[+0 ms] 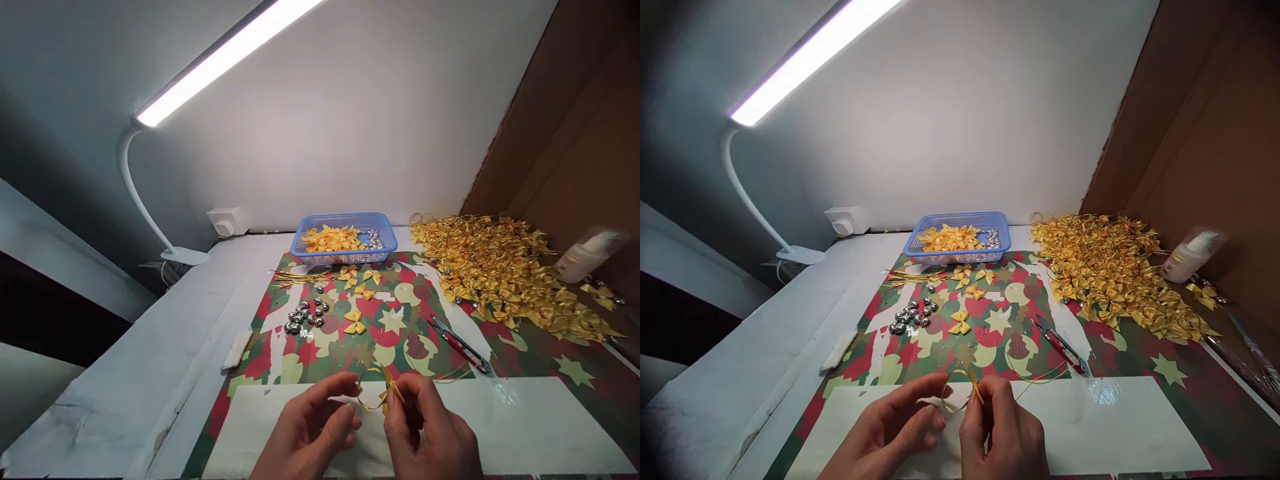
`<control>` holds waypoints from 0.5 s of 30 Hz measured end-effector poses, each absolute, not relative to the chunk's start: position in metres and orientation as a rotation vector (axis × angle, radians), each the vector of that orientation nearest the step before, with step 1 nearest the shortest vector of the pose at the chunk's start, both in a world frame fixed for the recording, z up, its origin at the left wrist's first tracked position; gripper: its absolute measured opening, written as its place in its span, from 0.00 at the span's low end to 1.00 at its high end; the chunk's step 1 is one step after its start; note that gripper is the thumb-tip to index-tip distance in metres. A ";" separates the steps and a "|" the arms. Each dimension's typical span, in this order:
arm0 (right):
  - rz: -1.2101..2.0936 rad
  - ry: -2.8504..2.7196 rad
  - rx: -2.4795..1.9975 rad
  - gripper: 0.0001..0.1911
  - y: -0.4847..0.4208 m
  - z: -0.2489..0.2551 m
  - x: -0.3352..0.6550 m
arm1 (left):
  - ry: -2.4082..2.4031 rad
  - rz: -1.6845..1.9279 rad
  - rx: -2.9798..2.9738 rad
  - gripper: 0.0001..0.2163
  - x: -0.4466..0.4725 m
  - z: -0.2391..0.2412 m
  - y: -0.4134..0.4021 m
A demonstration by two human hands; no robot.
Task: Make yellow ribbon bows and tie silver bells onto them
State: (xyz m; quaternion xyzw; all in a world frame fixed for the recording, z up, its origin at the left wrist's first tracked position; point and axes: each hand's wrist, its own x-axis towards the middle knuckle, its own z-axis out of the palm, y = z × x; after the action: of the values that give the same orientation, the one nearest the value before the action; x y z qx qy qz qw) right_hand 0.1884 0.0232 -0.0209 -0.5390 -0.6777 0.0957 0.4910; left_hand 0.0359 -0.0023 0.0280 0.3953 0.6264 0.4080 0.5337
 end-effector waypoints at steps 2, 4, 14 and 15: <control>0.250 -1.637 -1.304 0.08 0.021 -0.020 0.187 | 1.439 0.966 0.926 0.13 0.038 0.023 0.002; 0.223 -1.636 -1.281 0.08 0.020 -0.021 0.186 | 1.445 0.977 1.013 0.12 0.041 0.018 0.006; 0.055 -1.763 -1.055 0.05 0.021 -0.023 0.182 | 1.911 1.169 1.368 0.12 0.050 0.013 0.003; 0.057 -1.753 -1.052 0.05 0.021 -0.023 0.182 | 1.933 1.173 1.393 0.15 0.050 0.013 0.003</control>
State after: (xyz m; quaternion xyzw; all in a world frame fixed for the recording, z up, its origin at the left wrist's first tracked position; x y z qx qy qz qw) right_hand 0.1816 0.0207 -0.0231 -0.4390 -0.7316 0.0238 0.5210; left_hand 0.0503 0.0029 0.0130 0.5092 0.7064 0.4286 0.2408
